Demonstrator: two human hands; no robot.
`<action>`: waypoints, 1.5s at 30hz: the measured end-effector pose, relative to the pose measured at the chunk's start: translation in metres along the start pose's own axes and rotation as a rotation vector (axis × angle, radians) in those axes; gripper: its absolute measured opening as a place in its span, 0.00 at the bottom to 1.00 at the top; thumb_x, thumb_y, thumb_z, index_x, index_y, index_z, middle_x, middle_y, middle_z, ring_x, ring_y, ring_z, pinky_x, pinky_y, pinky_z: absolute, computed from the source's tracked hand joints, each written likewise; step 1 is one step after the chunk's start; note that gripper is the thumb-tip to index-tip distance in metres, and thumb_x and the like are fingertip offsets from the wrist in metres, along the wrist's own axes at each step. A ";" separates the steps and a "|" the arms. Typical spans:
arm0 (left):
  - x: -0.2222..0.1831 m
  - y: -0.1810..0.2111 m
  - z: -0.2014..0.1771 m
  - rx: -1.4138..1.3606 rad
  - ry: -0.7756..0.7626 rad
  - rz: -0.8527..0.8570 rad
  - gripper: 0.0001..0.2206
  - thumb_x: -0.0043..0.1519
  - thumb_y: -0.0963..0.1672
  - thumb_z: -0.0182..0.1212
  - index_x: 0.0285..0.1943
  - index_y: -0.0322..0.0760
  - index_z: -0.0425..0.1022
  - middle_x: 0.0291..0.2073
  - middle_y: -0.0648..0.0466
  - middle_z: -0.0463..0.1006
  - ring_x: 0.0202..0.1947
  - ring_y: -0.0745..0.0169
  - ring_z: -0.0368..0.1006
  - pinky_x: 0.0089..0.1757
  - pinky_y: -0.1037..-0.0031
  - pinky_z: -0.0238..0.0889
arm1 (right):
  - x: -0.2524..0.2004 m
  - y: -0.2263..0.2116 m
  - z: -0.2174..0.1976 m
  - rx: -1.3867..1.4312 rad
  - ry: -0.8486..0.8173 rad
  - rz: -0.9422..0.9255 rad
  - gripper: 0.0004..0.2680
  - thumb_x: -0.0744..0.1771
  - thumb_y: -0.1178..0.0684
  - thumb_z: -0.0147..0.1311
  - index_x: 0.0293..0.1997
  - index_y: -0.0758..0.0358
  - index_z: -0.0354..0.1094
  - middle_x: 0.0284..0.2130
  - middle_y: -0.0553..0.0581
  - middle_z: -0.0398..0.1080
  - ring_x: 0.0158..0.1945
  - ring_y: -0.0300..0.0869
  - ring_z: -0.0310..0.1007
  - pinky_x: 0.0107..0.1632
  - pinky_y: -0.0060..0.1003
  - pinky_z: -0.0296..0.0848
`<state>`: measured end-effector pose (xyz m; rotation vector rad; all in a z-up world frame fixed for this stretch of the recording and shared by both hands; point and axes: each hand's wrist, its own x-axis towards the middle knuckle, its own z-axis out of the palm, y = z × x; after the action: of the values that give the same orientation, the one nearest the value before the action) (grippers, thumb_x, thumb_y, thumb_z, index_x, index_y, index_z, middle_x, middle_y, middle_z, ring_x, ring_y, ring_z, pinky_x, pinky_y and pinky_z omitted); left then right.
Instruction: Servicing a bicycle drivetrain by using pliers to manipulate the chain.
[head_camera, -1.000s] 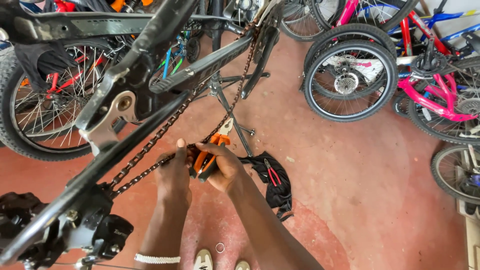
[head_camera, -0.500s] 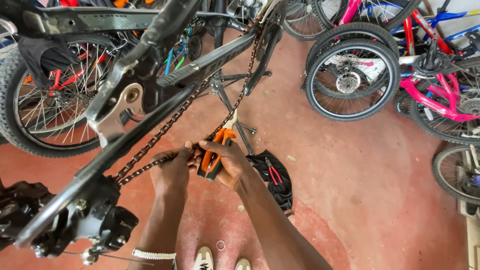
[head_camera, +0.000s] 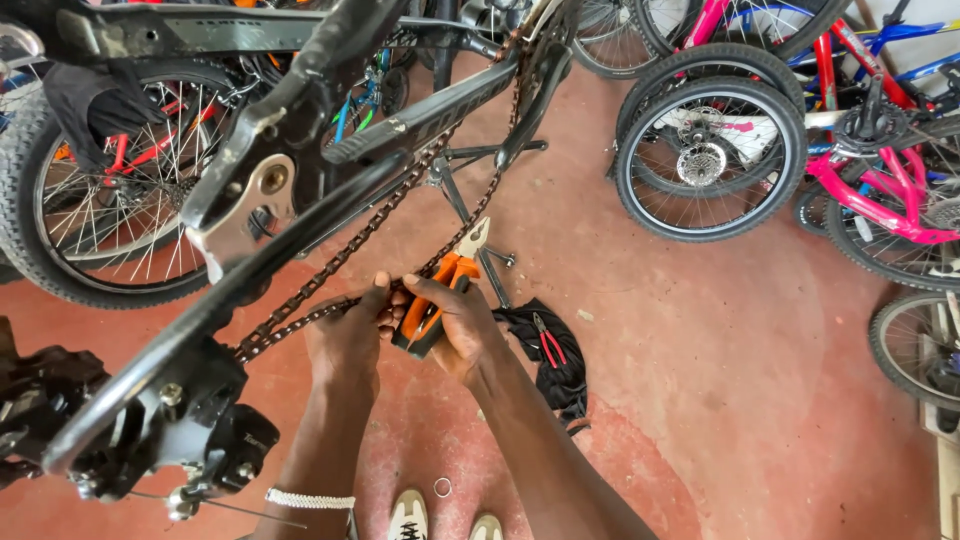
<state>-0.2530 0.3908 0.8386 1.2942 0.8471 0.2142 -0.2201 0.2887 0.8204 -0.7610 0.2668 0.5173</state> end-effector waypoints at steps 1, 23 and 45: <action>-0.002 0.004 0.000 -0.012 -0.033 -0.028 0.12 0.60 0.43 0.61 0.29 0.24 0.76 0.20 0.45 0.71 0.24 0.63 0.65 0.29 0.76 0.63 | 0.000 0.000 -0.001 0.002 0.010 0.009 0.07 0.61 0.64 0.59 0.35 0.69 0.62 0.27 0.65 0.70 0.32 0.50 0.73 0.35 0.41 0.76; -0.017 0.008 0.018 -0.348 0.009 -0.273 0.08 0.56 0.40 0.59 0.32 0.22 0.75 0.22 0.42 0.70 0.24 0.59 0.66 0.27 0.73 0.61 | -0.023 -0.026 0.013 -0.040 -0.082 -0.060 0.05 0.59 0.65 0.62 0.27 0.69 0.67 0.22 0.64 0.68 0.29 0.49 0.70 0.33 0.41 0.73; -0.024 0.004 0.016 -0.332 -0.040 -0.244 0.10 0.55 0.41 0.57 0.36 0.23 0.75 0.25 0.43 0.74 0.22 0.63 0.64 0.26 0.76 0.58 | -0.016 -0.018 -0.006 -0.049 -0.057 -0.056 0.06 0.61 0.62 0.60 0.29 0.67 0.64 0.22 0.64 0.64 0.30 0.50 0.67 0.34 0.43 0.73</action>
<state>-0.2582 0.3661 0.8534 0.8747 0.8854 0.1282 -0.2247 0.2678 0.8331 -0.7976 0.1799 0.4933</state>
